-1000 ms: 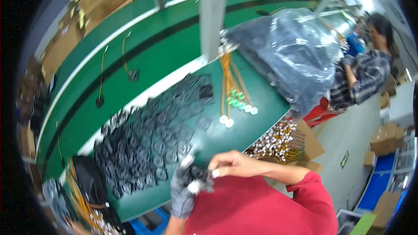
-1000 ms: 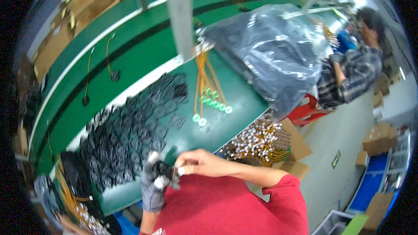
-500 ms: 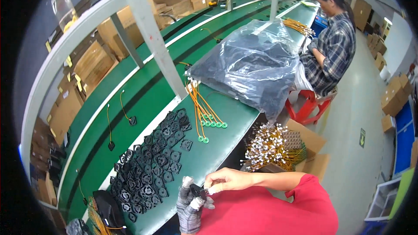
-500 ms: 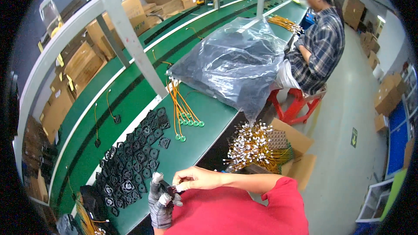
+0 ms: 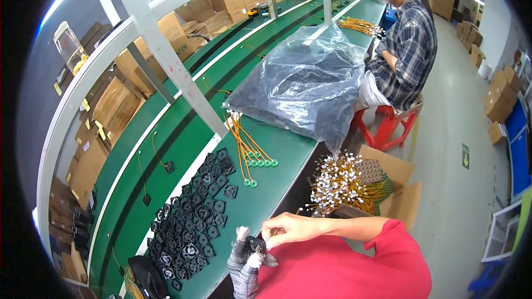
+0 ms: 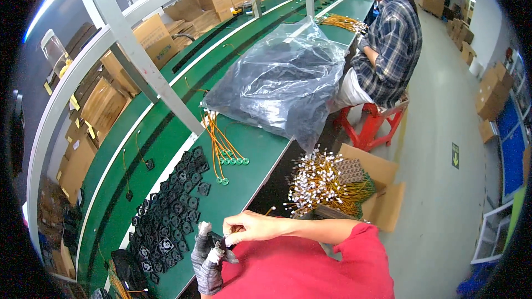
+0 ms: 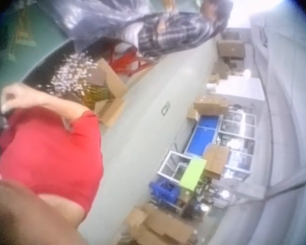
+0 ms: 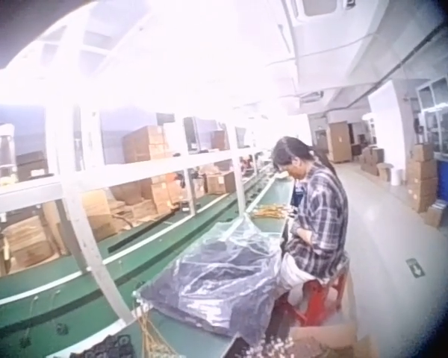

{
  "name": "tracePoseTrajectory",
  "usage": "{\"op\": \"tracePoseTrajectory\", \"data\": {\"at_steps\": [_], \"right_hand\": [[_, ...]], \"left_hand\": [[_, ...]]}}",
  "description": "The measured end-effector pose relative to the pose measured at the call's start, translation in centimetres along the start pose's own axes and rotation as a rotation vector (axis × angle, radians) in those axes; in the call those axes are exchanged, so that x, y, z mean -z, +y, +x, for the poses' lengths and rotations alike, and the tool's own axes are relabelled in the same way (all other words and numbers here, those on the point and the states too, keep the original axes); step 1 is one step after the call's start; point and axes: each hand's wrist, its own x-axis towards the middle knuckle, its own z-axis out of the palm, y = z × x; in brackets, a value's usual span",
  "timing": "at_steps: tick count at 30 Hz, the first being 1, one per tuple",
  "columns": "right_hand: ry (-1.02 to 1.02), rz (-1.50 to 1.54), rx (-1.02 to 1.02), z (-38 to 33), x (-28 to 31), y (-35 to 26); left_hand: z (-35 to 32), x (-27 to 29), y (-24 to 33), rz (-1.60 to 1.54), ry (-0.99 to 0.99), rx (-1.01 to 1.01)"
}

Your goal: The person assembles small cooling fans by hand, attaching internal wiring to the plastic housing of each fan.

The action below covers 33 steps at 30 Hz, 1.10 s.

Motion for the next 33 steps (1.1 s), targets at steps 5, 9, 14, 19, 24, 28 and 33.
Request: {"op": "tracePoseTrajectory", "data": {"at_steps": [5,9,14,19,24,28,33], "right_hand": [[-0.074,0.148,0.023,0.9,-1.4,0.7],[0.118,0.119,0.045,1.3,-2.8,1.2],[0.220,0.186,-0.055,0.2,-3.8,0.7],[0.575,0.107,-0.067,-0.7,-5.7,2.9],[0.668,0.207,-0.156,-1.2,-4.9,4.4],[0.626,0.154,-0.208,-0.9,-2.2,6.0],[0.339,0.298,-0.157,1.9,2.2,6.5]], "left_hand": [[-0.1,1.2,0.3,-0.106,0.013,0.068],[0.4,2.4,-0.4,-0.082,-0.009,0.076],[2.2,4.2,-0.7,0.116,-0.171,0.050],[3.9,4.8,-1.6,0.124,-0.408,0.049],[5.5,4.8,-3.5,0.028,-0.447,0.275],[6.9,3.4,-4.8,0.217,-0.332,0.194],[8.2,1.8,-5.8,0.045,-0.014,0.143]]}}
